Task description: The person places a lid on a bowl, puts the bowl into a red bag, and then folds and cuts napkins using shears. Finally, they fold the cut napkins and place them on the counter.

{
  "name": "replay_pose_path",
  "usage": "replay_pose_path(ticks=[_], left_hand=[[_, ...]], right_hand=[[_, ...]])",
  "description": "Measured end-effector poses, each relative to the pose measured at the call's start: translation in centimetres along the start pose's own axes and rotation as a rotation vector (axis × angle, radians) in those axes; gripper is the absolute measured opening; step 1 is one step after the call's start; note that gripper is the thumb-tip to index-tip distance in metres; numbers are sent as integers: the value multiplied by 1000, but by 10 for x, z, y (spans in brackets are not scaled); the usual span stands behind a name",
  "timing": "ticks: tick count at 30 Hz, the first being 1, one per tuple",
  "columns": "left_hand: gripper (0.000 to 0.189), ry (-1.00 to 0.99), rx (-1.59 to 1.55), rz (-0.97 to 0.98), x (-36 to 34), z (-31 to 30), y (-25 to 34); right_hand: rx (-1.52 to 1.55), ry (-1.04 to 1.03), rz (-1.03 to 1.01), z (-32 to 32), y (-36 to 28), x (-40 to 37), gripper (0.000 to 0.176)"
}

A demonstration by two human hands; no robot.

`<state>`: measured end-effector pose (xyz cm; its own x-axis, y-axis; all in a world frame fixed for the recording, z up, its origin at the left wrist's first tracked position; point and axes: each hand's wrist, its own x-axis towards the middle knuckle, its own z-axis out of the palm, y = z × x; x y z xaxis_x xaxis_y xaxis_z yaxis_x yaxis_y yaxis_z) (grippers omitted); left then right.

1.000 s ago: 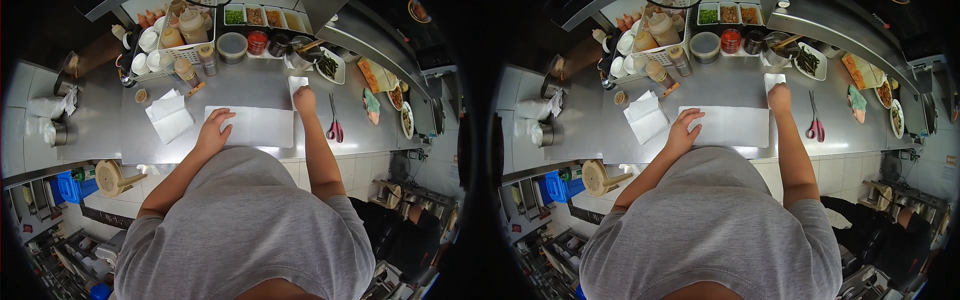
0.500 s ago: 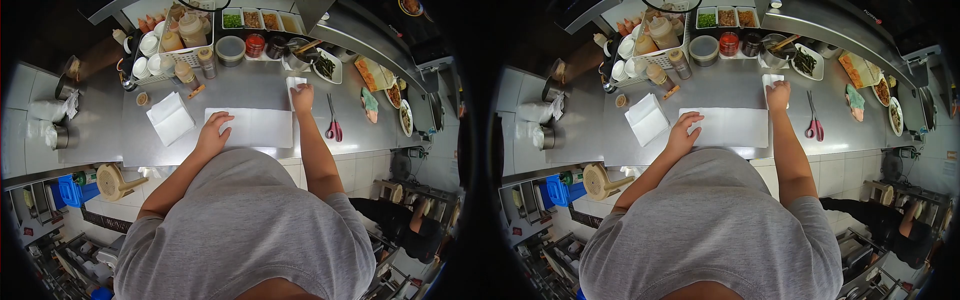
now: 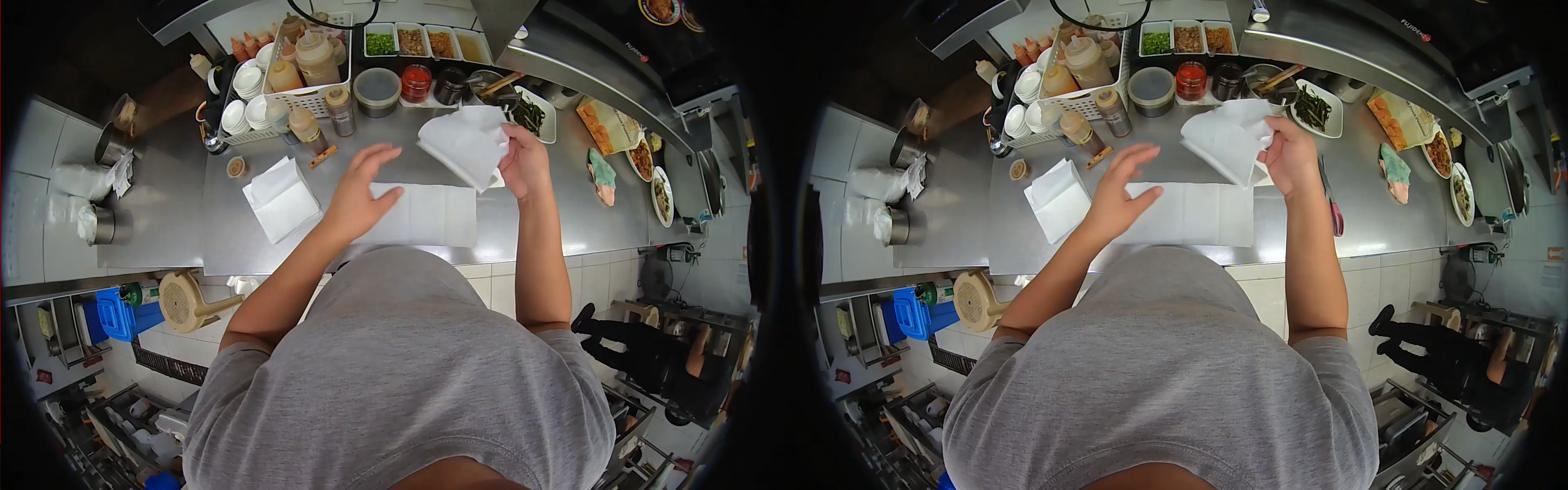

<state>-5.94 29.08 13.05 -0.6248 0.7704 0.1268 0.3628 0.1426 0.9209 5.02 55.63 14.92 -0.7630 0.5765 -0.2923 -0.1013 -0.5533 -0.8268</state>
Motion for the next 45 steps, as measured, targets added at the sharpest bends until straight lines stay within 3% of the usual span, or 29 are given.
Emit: replay_pose_path(ticks=[2,6,9,11,12,14,16,18,19,21,23,25,27,31,34,37,41,45], left_hand=[[60,87,330,377,10,5,26],[73,14,461,573,23,8,67],[68,-21,545,697,35,7,80],[51,-144,494,719,43,1,80],[51,-144,493,718,45,-1,81],[33,-112,480,708,48,-7,84],[28,-101,477,713,53,-13,83],[19,8,456,797,54,-20,89],[19,4,454,795,53,-23,90],[17,216,-79,348,46,-31,89],[16,296,-483,182,41,-48,88],[20,334,-468,79,35,-61,51],[21,393,-557,-153,24,-54,-7],[26,330,-558,-424,-19,-10,-101],[33,305,-529,-557,-31,9,-139],[41,211,-469,-558,-41,7,-151],[45,243,-373,-511,-38,0,-160],[45,228,-233,-488,-35,-1,-168]], right_hand=[[-31,-48,28,16,1,-12,15],[-97,-155,92,42,14,-35,15],[-181,-174,119,48,21,-45,26],[345,-531,261,58,17,-62,42],[350,-544,260,60,17,-66,65],[362,-614,183,66,20,-74,68],[380,-678,106,63,27,-78,71],[-421,-667,-97,51,38,-78,68],[-419,-663,-94,48,39,-75,68],[-1089,-587,140,45,40,-69,56],[-982,-513,182,24,43,-65,50],[-878,-442,227,-12,53,-59,44],[-456,-160,150,-51,70,-54,33],[-527,-59,197,-81,87,-47,30],[-802,26,198,-96,111,-39,27],[-854,127,106,-96,125,-39,24],[-879,161,34,-103,139,-35,23],[-1142,191,-97,-103,142,-32,24]])
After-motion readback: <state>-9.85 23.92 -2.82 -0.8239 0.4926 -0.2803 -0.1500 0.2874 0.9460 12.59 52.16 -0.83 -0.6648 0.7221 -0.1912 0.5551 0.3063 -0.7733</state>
